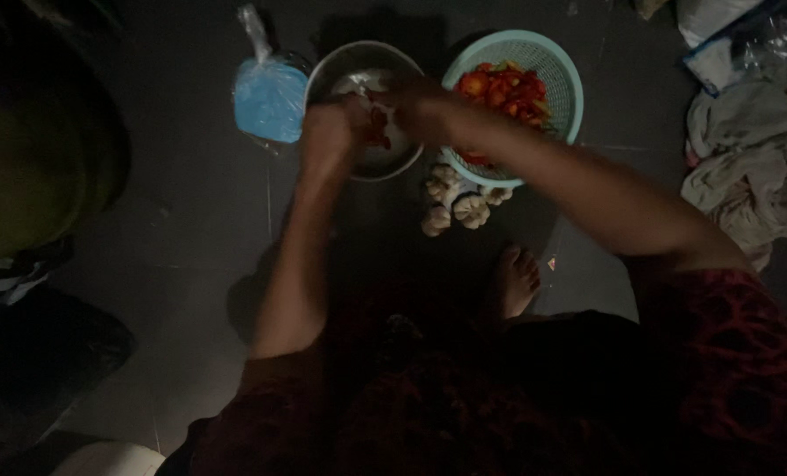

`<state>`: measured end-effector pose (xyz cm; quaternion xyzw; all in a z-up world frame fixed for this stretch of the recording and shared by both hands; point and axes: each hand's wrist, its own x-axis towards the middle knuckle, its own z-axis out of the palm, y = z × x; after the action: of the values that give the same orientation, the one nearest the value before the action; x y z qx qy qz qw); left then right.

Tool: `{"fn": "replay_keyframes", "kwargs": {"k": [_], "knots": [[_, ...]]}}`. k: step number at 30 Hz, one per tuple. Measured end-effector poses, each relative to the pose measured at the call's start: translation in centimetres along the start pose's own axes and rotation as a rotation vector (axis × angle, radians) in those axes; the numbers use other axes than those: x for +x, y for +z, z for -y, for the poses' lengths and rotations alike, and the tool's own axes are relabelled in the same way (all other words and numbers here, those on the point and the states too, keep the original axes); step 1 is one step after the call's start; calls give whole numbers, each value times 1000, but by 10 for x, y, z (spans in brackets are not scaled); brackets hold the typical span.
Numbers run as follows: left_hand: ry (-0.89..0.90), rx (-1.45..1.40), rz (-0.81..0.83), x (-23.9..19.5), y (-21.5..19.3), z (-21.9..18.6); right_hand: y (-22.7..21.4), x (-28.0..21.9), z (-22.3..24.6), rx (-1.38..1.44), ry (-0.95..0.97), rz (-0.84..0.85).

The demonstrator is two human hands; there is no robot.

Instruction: The person sorts red chilies by hand, picking them from a basket and placing them into a metal bowl, while whole garlic bulbs sit nearby on the floor.

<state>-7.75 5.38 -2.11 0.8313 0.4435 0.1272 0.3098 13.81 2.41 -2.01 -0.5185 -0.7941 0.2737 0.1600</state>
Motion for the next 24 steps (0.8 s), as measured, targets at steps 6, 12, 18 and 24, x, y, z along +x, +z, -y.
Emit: {"fn": "replay_keyframes", "kwargs": {"k": [6,12,18,24], "knots": [[14,-192,623,-19,44,-54,-70,-31,-37,393,330,93],[159,5,683,-33,70,-99,-57,-24,-34,451,77,100],[135,-7,581,-25,64,-107,-43,-85,-91,-347,536,395],[-34,-113,504,-8,70,-106,-24,-149,-120,-454,458,207]]}}
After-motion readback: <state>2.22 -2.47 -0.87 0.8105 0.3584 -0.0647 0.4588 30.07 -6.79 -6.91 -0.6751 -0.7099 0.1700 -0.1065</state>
